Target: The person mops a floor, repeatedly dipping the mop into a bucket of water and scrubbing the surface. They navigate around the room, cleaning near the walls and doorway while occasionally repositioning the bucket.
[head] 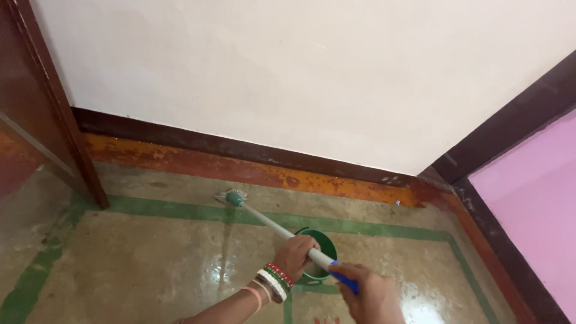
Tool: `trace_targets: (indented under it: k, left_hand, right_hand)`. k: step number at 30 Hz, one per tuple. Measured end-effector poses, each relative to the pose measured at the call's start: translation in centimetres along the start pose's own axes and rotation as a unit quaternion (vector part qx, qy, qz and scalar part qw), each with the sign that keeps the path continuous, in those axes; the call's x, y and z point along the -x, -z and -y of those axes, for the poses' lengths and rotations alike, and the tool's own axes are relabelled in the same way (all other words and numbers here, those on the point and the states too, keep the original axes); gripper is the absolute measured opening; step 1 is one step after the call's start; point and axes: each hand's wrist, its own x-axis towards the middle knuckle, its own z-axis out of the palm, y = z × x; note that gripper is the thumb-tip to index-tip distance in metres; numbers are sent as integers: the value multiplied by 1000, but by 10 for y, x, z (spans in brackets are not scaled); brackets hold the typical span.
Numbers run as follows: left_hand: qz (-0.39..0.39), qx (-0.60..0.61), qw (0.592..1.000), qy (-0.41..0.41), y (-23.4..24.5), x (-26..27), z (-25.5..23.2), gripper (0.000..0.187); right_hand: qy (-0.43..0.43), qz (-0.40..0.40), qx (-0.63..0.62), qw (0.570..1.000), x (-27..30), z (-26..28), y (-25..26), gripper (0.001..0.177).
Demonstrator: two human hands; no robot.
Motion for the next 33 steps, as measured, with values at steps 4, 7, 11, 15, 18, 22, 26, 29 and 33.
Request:
trace_targets:
  k: [4, 7, 11, 15, 18, 22, 26, 29, 33]
  left_hand:
    - [14, -9, 1000, 1, 6, 15, 10, 24]
    - [51, -2, 998, 37, 21, 4, 3, 24]
    - [41, -3, 998, 44, 21, -19, 27, 24]
    - [17, -11, 999, 33, 23, -47, 53, 24]
    - [18, -17, 999, 48, 31, -55, 77, 22]
    - [6, -24, 997, 76, 37, -60, 126, 26]
    - [-25, -64, 993, 98, 9, -38, 239, 30]
    - [-61, -70, 993, 68, 6, -25, 279, 35]
    - [-22, -135, 978, 156, 28, -27, 274, 35]
  right_hand:
    - [-64, 55, 38, 996, -2, 10, -15, 45]
    - [-28, 52, 19, 998, -9, 22, -8, 43]
    - [-61, 41, -1, 997, -36, 59, 17, 38]
    - [-76, 60, 1, 995, -74, 64, 22, 36]
    - [-92, 89, 5, 992, -101, 64, 4, 43]
    - [-82, 130, 86, 984, -141, 56, -44, 55]
    - [-71, 153, 116, 979, -169, 45, -113, 54]
    - [-38, 142, 129, 981, -174, 51, -144, 45]
    - [-54, 183, 132, 973, -185, 85, -136, 48]
